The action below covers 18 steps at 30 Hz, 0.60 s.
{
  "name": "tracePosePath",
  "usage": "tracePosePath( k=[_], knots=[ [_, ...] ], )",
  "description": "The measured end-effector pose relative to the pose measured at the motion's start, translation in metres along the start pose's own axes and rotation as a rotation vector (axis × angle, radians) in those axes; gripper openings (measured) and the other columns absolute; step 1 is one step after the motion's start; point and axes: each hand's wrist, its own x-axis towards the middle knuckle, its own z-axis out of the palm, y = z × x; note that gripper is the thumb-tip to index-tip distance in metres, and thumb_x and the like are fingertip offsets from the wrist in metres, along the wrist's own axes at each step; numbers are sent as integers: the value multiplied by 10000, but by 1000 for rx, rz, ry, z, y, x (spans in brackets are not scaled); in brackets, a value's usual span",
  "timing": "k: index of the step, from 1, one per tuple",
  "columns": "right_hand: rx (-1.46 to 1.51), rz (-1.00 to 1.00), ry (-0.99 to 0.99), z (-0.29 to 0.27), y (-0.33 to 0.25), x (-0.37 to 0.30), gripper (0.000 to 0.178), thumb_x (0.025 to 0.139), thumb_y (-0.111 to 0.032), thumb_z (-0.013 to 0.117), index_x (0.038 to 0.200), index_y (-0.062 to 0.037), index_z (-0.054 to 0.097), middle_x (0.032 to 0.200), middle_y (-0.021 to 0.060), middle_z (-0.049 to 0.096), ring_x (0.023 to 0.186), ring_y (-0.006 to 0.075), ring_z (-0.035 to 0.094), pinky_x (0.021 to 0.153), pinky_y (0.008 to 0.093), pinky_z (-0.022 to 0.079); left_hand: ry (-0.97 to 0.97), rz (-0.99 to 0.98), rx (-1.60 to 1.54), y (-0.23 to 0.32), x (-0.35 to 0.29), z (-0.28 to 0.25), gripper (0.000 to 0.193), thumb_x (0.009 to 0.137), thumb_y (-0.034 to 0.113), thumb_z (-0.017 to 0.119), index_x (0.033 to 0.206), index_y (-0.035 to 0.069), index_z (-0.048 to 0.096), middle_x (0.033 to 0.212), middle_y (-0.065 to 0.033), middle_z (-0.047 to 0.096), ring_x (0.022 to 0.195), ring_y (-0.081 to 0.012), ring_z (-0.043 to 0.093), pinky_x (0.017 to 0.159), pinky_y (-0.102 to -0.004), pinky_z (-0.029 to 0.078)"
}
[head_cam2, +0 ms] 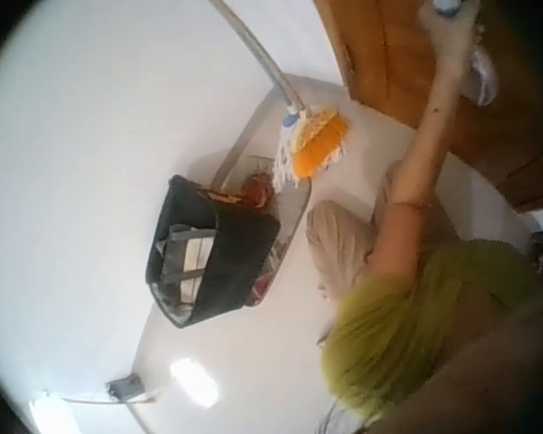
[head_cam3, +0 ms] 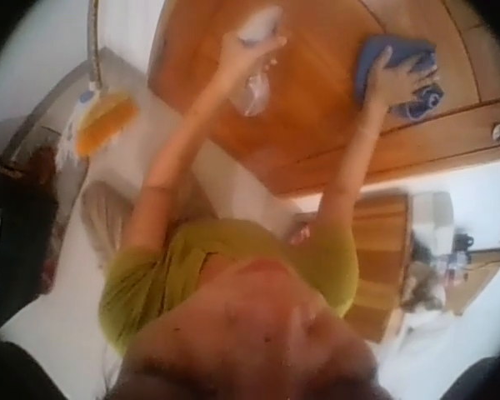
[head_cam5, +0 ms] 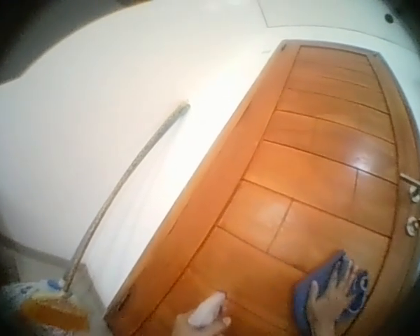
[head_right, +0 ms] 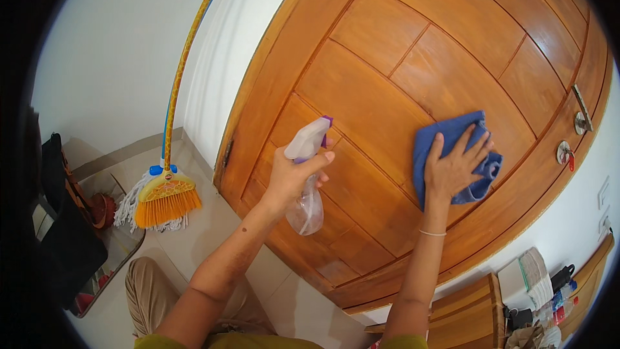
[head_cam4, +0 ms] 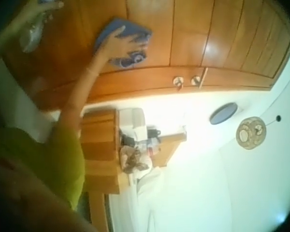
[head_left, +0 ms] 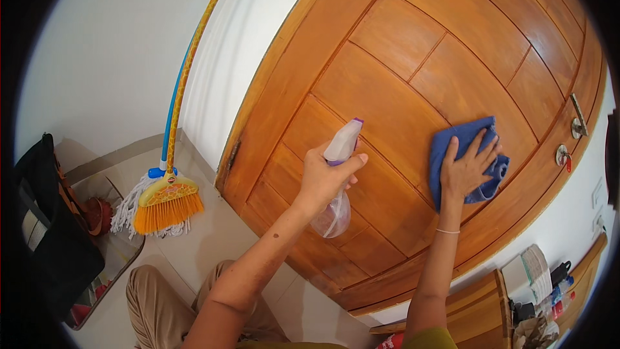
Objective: Wipe down a wooden door using a spray bottle and a cloth.
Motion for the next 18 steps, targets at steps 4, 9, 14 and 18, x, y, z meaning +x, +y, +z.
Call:
tracePosePath(
  k=[4, 9, 14, 18],
  knots=[
    [55, -109, 28, 8, -52, 11, 696, 938, -555, 512, 1493, -140, 448, 1594, 173, 310, 1502, 369, 215, 1051, 723, 267, 27, -1, -1, -2, 9, -2, 292, 846, 170, 768, 1067, 9, 665, 787, -16, 658, 553, -77, 572, 475, -234, 444],
    [157, -189, 32, 25, -127, 27, 685, 935, -563, 503, 1476, -144, 473, 1594, 176, 310, 1505, 353, 213, 1118, 709, 134, 59, 7, -51, -8, 22, -13, 298, 841, 147, 769, 1079, 4, 661, 820, -35, 665, 559, -91, 577, 477, -236, 442],
    [291, -286, 3, 31, -192, 34, 671, 936, -540, 501, 1472, -137, 476, 1602, 177, 292, 1511, 346, 192, 1145, 704, 32, 88, 17, -46, -12, 29, -20, 338, 834, 143, 784, 1111, -6, 660, 828, -46, 667, 556, -103, 586, 477, -242, 449],
    [386, -395, -49, 40, -231, 26, 676, 929, -514, 514, 1475, -116, 466, 1612, 185, 255, 1522, 341, 153, 1157, 693, 26, 111, 30, -55, -19, 26, -21, 370, 835, 138, 785, 1152, -5, 658, 835, -45, 667, 549, -108, 594, 475, -245, 455]
  ],
)
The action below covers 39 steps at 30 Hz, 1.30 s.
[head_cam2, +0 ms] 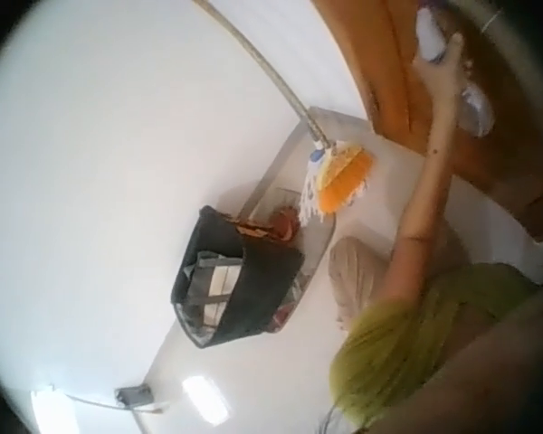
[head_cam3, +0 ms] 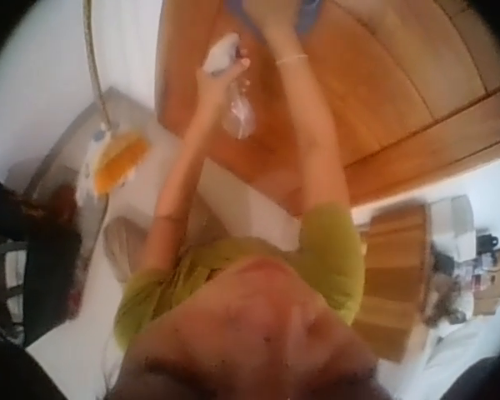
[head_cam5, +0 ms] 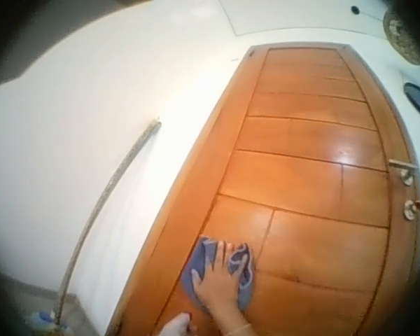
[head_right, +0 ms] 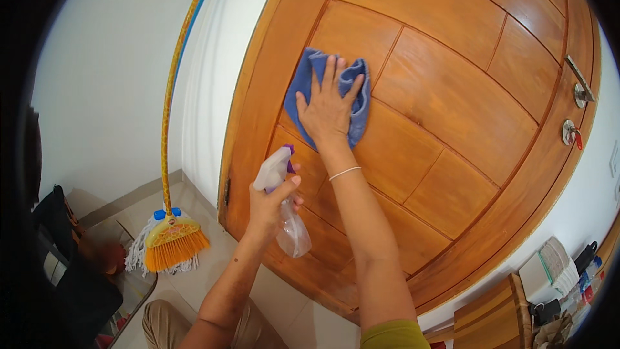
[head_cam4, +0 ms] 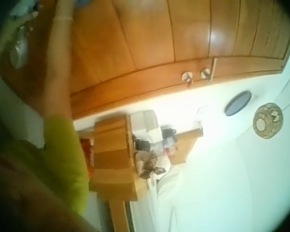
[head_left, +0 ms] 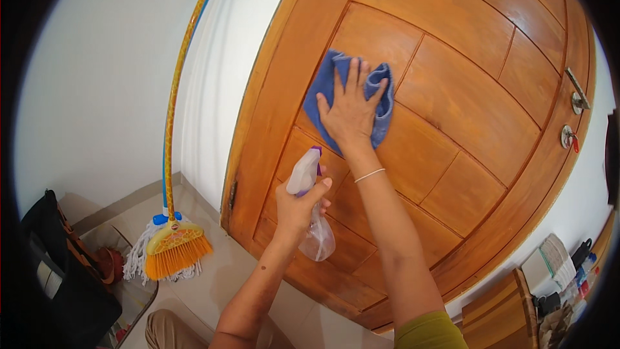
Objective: Wipe down a wooden door using a spray bottle and a cloth.
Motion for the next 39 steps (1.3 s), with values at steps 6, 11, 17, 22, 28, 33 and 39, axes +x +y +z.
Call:
tracePosePath(
  k=[6, 11, 17, 22, 28, 33, 39],
  knots=[
    [130, -106, -85, -10, 16, -27, 689, 892, -479, 595, 1459, -102, 484, 1619, 173, 245, 1525, 313, 155, 1185, 647, 22, -21, -10, 28, 19, -31, 21, 359, 837, 134, 782, 1148, 3, 661, 825, -40, 666, 553, -103, 594, 476, -240, 455],
    [21, 3, -39, -68, 92, -69, 677, 875, -518, 603, 1446, -164, 518, 1623, 135, 268, 1522, 301, 182, 1177, 651, 14, -57, 3, 18, 25, -45, 39, 345, 841, 139, 780, 1137, 8, 662, 807, -28, 658, 560, -89, 587, 477, -237, 452],
    [-301, 170, 62, -142, 209, -86, 699, 905, -544, 557, 1492, -176, 463, 1617, 147, 279, 1514, 324, 202, 1168, 645, 42, -173, -9, 8, 15, -50, 59, 352, 845, 161, 783, 1130, -4, 662, 767, -14, 653, 552, -70, 578, 471, -227, 448],
    [-408, 426, 66, -143, 222, -56, 731, 937, -557, 500, 1530, -145, 391, 1629, 157, 235, 1517, 349, 168, 1103, 719, 191, -253, 25, 112, 15, -32, 62, 334, 850, 159, 780, 1118, -5, 668, 717, 7, 638, 551, -64, 588, 466, -212, 445],
    [-407, 386, 145, -104, 184, 22, 739, 950, -571, 448, 1533, -123, 372, 1622, 182, 232, 1517, 360, 156, 1102, 730, 182, -219, 41, 101, 23, -10, 55, 325, 850, 147, 777, 1115, -3, 665, 745, -3, 648, 552, -67, 584, 476, -216, 446],
    [-357, 294, 171, -63, 138, 71, 736, 949, -559, 429, 1529, -110, 377, 1607, 201, 258, 1515, 359, 166, 1135, 716, 86, -156, 49, 74, 19, 4, 37, 333, 850, 144, 774, 1124, -6, 658, 792, -19, 656, 559, -75, 583, 491, -226, 454],
    [-269, 179, 173, -32, 87, 105, 715, 949, -525, 435, 1508, -80, 402, 1595, 204, 280, 1512, 358, 173, 1141, 712, 54, -130, 17, 42, 9, 12, 24, 352, 849, 151, 775, 1133, -15, 650, 794, -26, 654, 573, -88, 592, 504, -232, 460]
  ],
)
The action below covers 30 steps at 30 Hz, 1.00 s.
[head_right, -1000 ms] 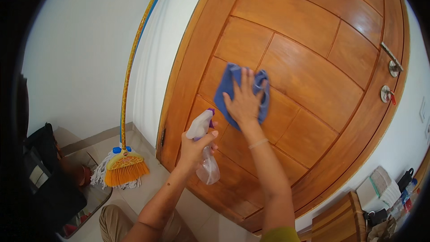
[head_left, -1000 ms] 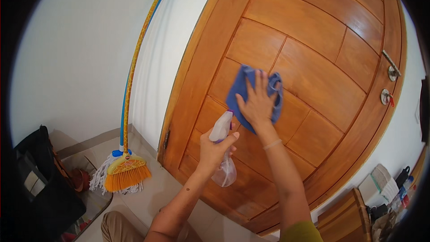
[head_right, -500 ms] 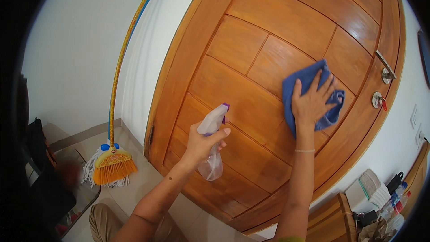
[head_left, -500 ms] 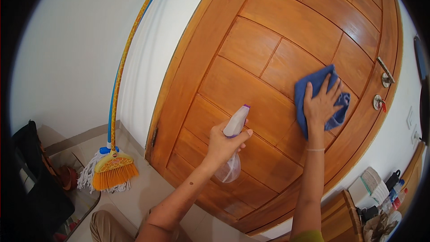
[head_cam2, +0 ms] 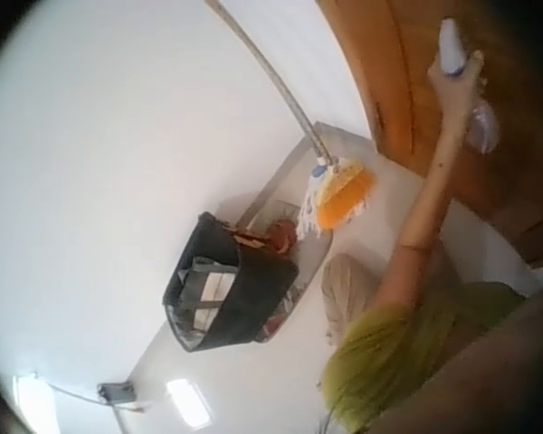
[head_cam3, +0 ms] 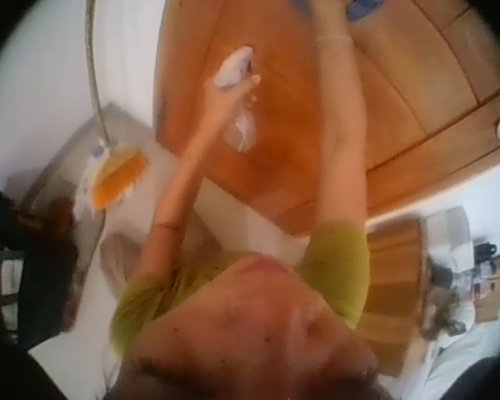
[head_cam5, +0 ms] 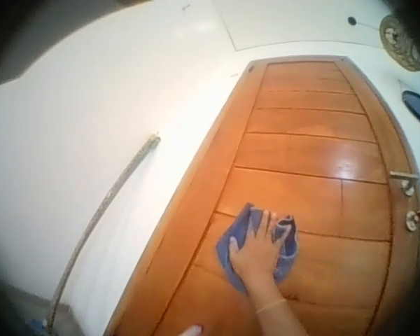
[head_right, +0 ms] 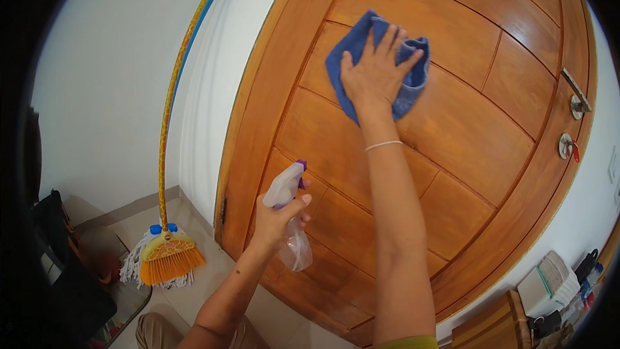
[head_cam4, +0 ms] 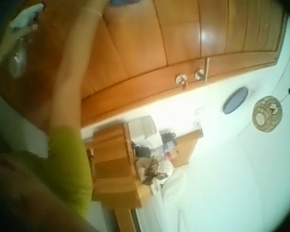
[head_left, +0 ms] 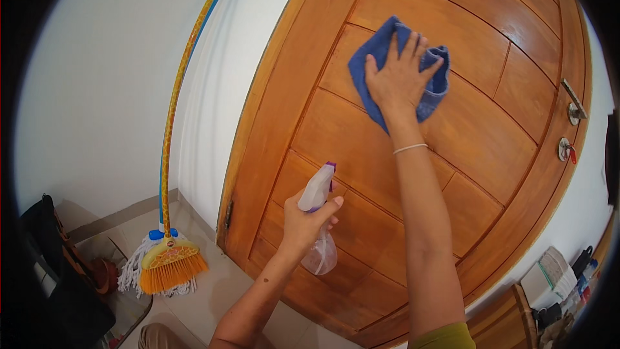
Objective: Wipe down a wooden door using a spray bottle and a cloth.
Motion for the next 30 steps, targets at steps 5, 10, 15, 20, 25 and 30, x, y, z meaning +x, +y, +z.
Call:
tracePosePath(
  k=[5, 10, 15, 20, 25, 30],
  knots=[
    [133, -85, -37, 7, -39, -7, 689, 955, -494, 450, 1493, -65, 423, 1597, 209, 272, 1508, 356, 184, 1154, 696, 52, 39, 33, 51, 3, -5, -3, 358, 847, 153, 775, 1133, -20, 647, 791, -37, 655, 573, -97, 596, 506, -231, 462],
    [211, -185, -100, 2, -64, -49, 668, 940, -498, 478, 1457, -75, 487, 1606, 188, 261, 1511, 341, 175, 1170, 668, 50, 45, 48, 53, 13, -20, 5, 359, 841, 152, 780, 1132, -13, 652, 778, -34, 651, 572, -100, 602, 497, -237, 463],
    [254, -363, -201, -11, -36, -113, 683, 918, -514, 519, 1454, -91, 493, 1614, 173, 254, 1521, 315, 155, 1176, 660, 7, 39, 46, 83, 31, -36, 20, 366, 840, 152, 781, 1142, -11, 652, 768, -30, 648, 570, -97, 600, 497, -238, 463],
    [273, -287, -193, -44, 49, -121, 693, 879, -530, 577, 1454, -150, 506, 1608, 166, 282, 1525, 312, 161, 1175, 665, -2, -15, 40, 47, 41, -51, 34, 366, 840, 148, 780, 1140, -18, 652, 774, -29, 644, 568, -93, 594, 496, -238, 460],
    [69, -113, -95, -67, 139, -90, 706, 888, -553, 558, 1473, -166, 487, 1605, 171, 288, 1517, 328, 183, 1132, 712, 109, -31, 42, 24, 36, -53, 36, 357, 840, 132, 775, 1136, -23, 650, 791, -30, 645, 565, -93, 592, 495, -235, 459],
    [-109, 97, -1, -53, 145, -61, 726, 928, -573, 473, 1509, -140, 422, 1608, 189, 267, 1507, 363, 190, 1108, 731, 143, -26, 22, 4, 23, -47, 33, 367, 843, 129, 774, 1151, -25, 648, 827, -37, 648, 565, -94, 589, 496, -238, 461]
  ],
)
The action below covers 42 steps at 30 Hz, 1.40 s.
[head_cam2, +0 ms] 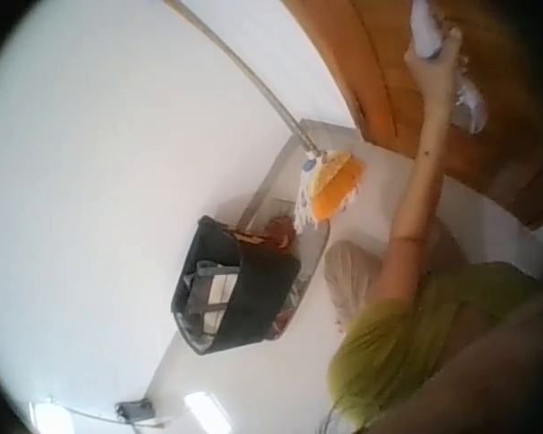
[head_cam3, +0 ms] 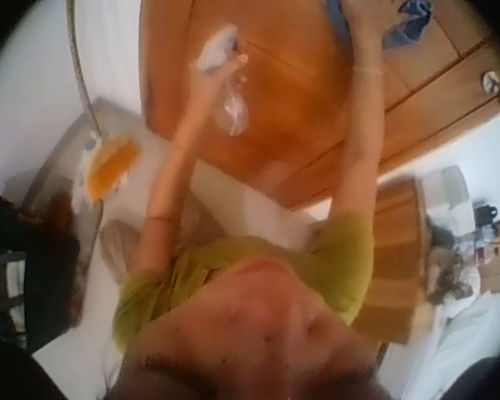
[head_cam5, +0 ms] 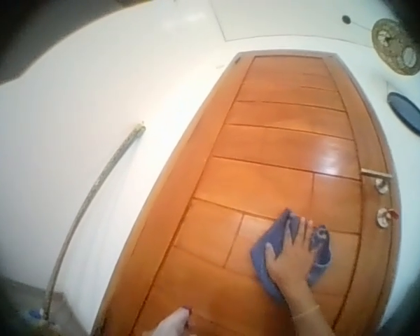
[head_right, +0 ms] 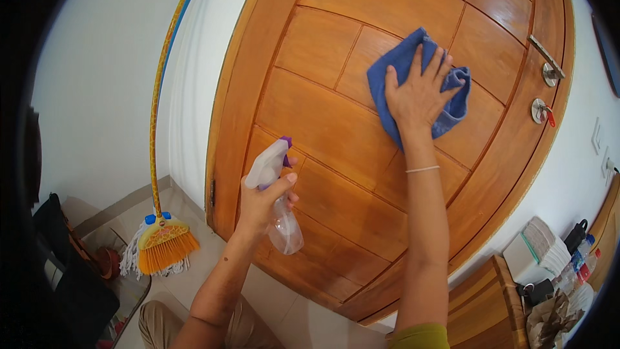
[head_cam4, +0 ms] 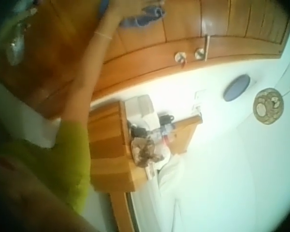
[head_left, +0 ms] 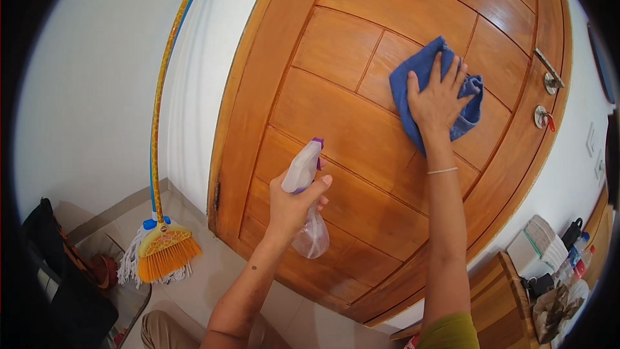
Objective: Wipe down a wooden door using a spray bottle and a cloth.
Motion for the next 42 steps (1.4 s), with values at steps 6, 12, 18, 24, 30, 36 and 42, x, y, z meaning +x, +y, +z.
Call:
tracePosePath(
  k=[6, 12, 18, 24, 30, 36, 42],
  knots=[
    [70, 18, 33, 20, -62, 17, 732, 934, -544, 458, 1512, -98, 403, 1590, 211, 284, 1502, 386, 184, 1118, 733, 108, 25, -35, -12, -27, 8, -10, 376, 849, 123, 768, 1172, -25, 646, 844, -45, 650, 566, -102, 595, 500, -244, 466],
    [187, -61, 30, 24, -117, 22, 677, 941, -496, 450, 1484, -92, 444, 1585, 208, 299, 1505, 371, 186, 1136, 720, 66, 67, -64, 8, -38, 8, -19, 394, 852, 113, 764, 1196, -29, 635, 863, -60, 662, 575, -118, 606, 499, -255, 470],
    [283, -416, -112, 31, -126, -10, 628, 923, -436, 519, 1456, -106, 487, 1594, 158, 312, 1515, 305, 187, 1170, 667, 68, 34, -84, -18, -47, -5, 6, 420, 849, 79, 754, 1227, -40, 615, 1014, -75, 678, 576, -133, 606, 492, -269, 471],
    [461, -395, -119, 1, -38, -47, 575, 883, -367, 600, 1405, -131, 550, 1585, 127, 338, 1505, 273, 235, 1160, 663, 137, -20, -76, -10, -36, -25, 25, 446, 848, 48, 739, 1256, -55, 592, 1149, -81, 664, 586, -142, 607, 492, -279, 476],
    [212, -248, -9, -26, 96, -43, 497, 860, -226, 587, 1342, -109, 608, 1527, 138, 435, 1477, 276, 312, 1152, 653, 200, -110, -107, -21, -36, -43, 56, 462, 852, 49, 736, 1278, -43, 585, 1177, -86, 660, 598, -139, 615, 497, -277, 484],
    [-244, -53, 82, -43, 206, -7, 503, 895, -236, 528, 1374, -90, 582, 1543, 148, 417, 1493, 270, 288, 1147, 625, 228, -202, -139, -5, -45, -55, 88, 470, 856, 49, 734, 1289, -45, 578, 1197, -98, 658, 613, -132, 618, 505, -269, 492],
    [-31, -18, 127, -38, 208, -56, 525, 920, -332, 542, 1394, -106, 567, 1541, 151, 418, 1475, 289, 313, 1147, 588, 228, -264, -203, -32, -73, -71, 113, 477, 857, 38, 729, 1298, -50, 571, 1213, -107, 652, 636, -128, 622, 513, -264, 496]
  ],
)
